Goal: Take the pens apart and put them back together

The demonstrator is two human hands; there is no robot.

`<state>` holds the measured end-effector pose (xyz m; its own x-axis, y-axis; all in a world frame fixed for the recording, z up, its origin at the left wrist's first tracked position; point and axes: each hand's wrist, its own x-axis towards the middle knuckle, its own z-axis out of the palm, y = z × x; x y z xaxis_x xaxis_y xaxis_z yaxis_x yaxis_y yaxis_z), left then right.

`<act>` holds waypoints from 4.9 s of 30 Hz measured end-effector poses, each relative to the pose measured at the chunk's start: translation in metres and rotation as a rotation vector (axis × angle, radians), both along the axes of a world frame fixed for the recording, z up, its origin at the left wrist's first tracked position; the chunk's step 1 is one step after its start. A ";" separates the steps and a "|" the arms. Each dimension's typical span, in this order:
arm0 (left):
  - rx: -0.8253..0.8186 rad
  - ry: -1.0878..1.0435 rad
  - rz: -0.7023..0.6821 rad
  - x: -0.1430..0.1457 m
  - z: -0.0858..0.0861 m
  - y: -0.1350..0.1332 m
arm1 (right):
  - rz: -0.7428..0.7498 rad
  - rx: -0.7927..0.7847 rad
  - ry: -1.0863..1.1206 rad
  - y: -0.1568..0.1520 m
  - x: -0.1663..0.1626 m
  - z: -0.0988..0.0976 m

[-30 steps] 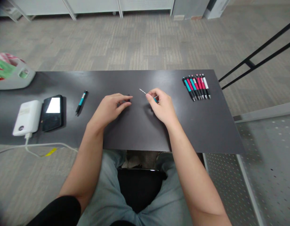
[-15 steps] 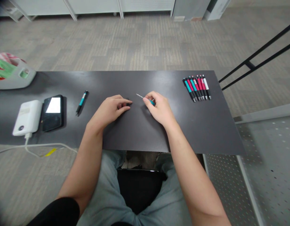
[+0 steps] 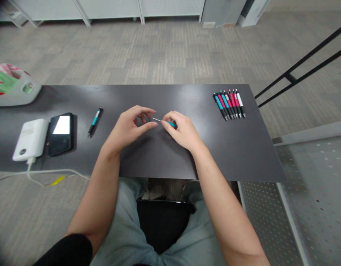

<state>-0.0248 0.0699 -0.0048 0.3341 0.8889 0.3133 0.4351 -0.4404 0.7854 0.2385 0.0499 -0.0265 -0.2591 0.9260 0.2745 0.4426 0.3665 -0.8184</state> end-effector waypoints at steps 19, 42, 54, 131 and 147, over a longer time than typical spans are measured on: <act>-0.019 0.438 0.299 0.033 0.005 -0.011 | -0.169 0.015 -0.186 -0.001 0.027 0.014; 0.148 0.072 0.095 0.017 -0.001 0.002 | -0.017 -0.006 -0.202 -0.003 0.022 0.014; 0.046 0.455 0.225 0.029 0.011 -0.019 | -0.284 -0.029 -0.223 0.008 0.048 -0.006; -0.033 0.668 0.267 0.066 0.012 -0.037 | -0.214 0.003 0.391 0.012 0.061 0.005; 0.000 0.105 0.339 0.019 -0.002 -0.002 | -0.160 0.032 0.360 0.008 0.063 -0.001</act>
